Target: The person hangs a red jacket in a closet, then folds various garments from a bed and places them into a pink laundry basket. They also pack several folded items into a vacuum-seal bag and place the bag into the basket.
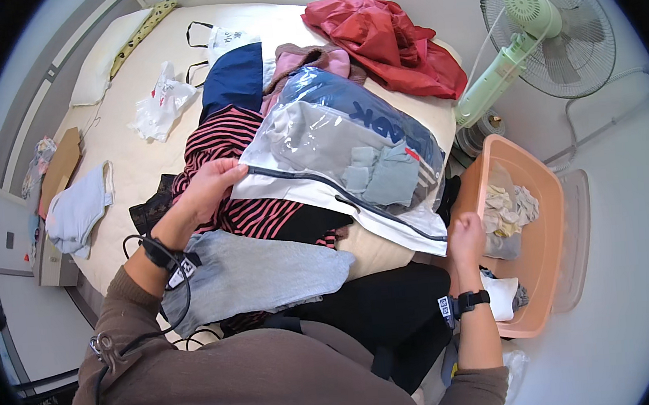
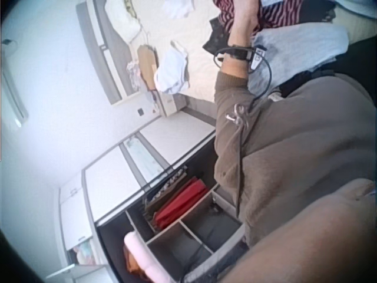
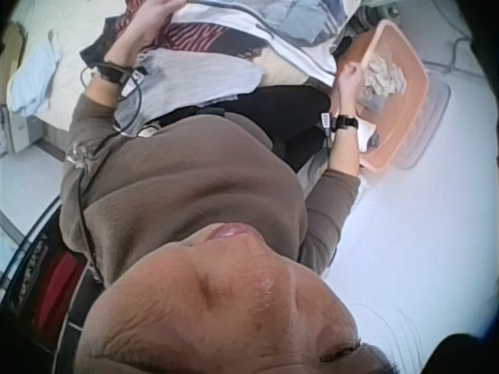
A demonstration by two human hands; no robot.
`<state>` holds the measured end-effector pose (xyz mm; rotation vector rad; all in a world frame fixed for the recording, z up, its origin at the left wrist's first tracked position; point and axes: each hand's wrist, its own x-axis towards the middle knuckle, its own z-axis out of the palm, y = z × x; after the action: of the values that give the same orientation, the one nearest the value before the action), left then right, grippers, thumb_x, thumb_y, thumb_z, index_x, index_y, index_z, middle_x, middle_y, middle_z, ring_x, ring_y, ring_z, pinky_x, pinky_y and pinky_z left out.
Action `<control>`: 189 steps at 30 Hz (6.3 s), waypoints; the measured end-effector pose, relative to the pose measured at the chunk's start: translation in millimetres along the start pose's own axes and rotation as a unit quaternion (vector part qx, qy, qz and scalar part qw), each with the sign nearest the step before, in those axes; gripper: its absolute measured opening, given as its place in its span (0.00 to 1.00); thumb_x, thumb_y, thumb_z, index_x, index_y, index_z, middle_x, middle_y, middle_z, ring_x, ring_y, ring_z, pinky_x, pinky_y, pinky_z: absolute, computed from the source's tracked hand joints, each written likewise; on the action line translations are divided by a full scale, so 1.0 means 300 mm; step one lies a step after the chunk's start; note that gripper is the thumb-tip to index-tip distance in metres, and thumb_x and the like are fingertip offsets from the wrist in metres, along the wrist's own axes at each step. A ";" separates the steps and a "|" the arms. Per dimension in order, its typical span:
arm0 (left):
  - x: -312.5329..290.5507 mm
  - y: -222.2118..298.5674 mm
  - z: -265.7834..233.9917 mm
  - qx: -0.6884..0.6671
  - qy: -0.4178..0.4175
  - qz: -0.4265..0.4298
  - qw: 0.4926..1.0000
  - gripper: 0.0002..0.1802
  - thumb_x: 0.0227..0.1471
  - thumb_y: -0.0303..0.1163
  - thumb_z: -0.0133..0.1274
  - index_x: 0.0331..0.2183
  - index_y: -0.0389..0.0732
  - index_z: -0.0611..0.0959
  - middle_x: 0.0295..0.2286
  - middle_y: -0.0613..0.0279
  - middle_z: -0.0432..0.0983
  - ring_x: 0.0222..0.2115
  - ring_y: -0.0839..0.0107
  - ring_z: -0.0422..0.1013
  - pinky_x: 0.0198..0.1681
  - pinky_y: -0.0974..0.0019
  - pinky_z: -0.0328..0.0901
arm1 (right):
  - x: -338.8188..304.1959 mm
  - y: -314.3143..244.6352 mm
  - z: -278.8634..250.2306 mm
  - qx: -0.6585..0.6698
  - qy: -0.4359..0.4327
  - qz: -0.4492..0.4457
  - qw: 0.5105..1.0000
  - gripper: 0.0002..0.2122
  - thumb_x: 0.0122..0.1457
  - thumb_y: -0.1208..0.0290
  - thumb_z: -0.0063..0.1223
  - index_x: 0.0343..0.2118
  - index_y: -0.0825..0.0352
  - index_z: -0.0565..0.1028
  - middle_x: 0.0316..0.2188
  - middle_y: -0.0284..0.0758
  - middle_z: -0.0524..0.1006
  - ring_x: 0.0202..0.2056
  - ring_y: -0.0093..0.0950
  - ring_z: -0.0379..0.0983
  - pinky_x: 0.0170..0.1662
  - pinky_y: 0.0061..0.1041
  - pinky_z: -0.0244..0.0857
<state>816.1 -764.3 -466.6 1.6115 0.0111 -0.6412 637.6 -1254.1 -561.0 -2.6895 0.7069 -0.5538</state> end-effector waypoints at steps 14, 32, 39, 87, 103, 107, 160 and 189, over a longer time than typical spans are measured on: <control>-0.189 -0.079 0.090 0.050 -0.110 0.061 0.991 0.11 0.62 0.36 0.53 0.28 0.43 0.76 0.23 0.76 0.68 0.25 0.85 0.62 0.30 0.76 0.61 | -0.192 -1.032 -0.029 0.415 -0.275 -0.272 0.824 0.05 0.53 0.75 0.57 0.30 0.66 0.72 0.28 0.39 0.74 0.33 0.41 0.74 0.35 0.39 0.67; -0.176 -0.031 0.070 0.112 -0.134 0.077 0.982 0.16 0.61 0.36 0.53 0.22 0.42 0.75 0.20 0.78 0.64 0.22 0.86 0.57 0.25 0.76 0.53 | -0.110 -0.974 -0.010 0.370 -0.354 -0.093 0.854 0.05 0.50 0.71 0.57 0.28 0.65 0.74 0.27 0.38 0.76 0.30 0.36 0.75 0.35 0.35 0.68; -0.175 -0.028 0.072 0.050 -0.155 0.059 0.985 0.13 0.61 0.36 0.53 0.25 0.43 0.76 0.21 0.79 0.65 0.22 0.86 0.58 0.26 0.77 0.54 | -0.156 -1.022 -0.010 0.400 -0.279 -0.248 0.837 0.06 0.50 0.72 0.59 0.29 0.68 0.75 0.21 0.33 0.74 0.26 0.25 0.72 0.29 0.26 0.65; -0.197 0.032 0.106 -0.053 -0.103 0.057 0.992 0.10 0.58 0.35 0.55 0.26 0.44 0.77 0.23 0.77 0.66 0.24 0.84 0.60 0.30 0.77 0.55 | -0.097 -0.689 0.021 0.092 -0.176 -0.186 0.962 0.08 0.53 0.71 0.51 0.36 0.62 0.70 0.35 0.40 0.76 0.37 0.45 0.76 0.37 0.47 0.70; -0.033 0.523 0.201 -0.325 -0.205 0.148 0.911 0.10 0.62 0.32 0.50 0.39 0.36 0.79 0.30 0.65 0.77 0.26 0.78 0.67 0.34 0.73 0.62 | 0.107 -0.716 -0.147 0.161 0.197 -0.390 0.885 0.12 0.46 0.75 0.54 0.37 0.62 0.76 0.31 0.34 0.75 0.37 0.35 0.71 0.42 0.35 0.62; 0.023 0.636 0.182 -0.336 -0.215 0.162 0.903 0.07 0.59 0.32 0.54 0.30 0.41 0.76 0.20 0.73 0.67 0.21 0.80 0.62 0.28 0.74 0.58 | 0.302 -0.746 -0.204 0.304 0.134 -0.347 0.877 0.08 0.51 0.77 0.51 0.34 0.66 0.79 0.28 0.43 0.77 0.33 0.41 0.75 0.38 0.36 0.67; -0.133 0.267 0.379 0.667 0.016 0.562 0.489 0.10 0.48 0.29 0.51 0.36 0.42 0.77 0.42 0.63 0.77 0.51 0.65 0.68 0.62 0.54 0.55 | 0.014 -0.803 -0.179 0.017 0.055 -0.515 0.855 0.03 0.49 0.72 0.53 0.25 0.63 0.73 0.24 0.35 0.71 0.32 0.34 0.69 0.36 0.31 0.62; -0.110 0.340 0.297 0.606 -0.042 0.655 0.449 0.09 0.46 0.29 0.53 0.34 0.44 0.77 0.31 0.67 0.74 0.32 0.69 0.72 0.54 0.57 0.64 | 0.085 -0.785 -0.234 0.302 -0.259 -0.326 0.858 0.05 0.46 0.76 0.52 0.26 0.69 0.69 0.22 0.42 0.72 0.26 0.41 0.69 0.31 0.35 0.64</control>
<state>791.3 -851.0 -360.2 2.1413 -2.0163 0.8079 722.3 -1085.0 -402.1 -2.2316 -0.4817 -0.1178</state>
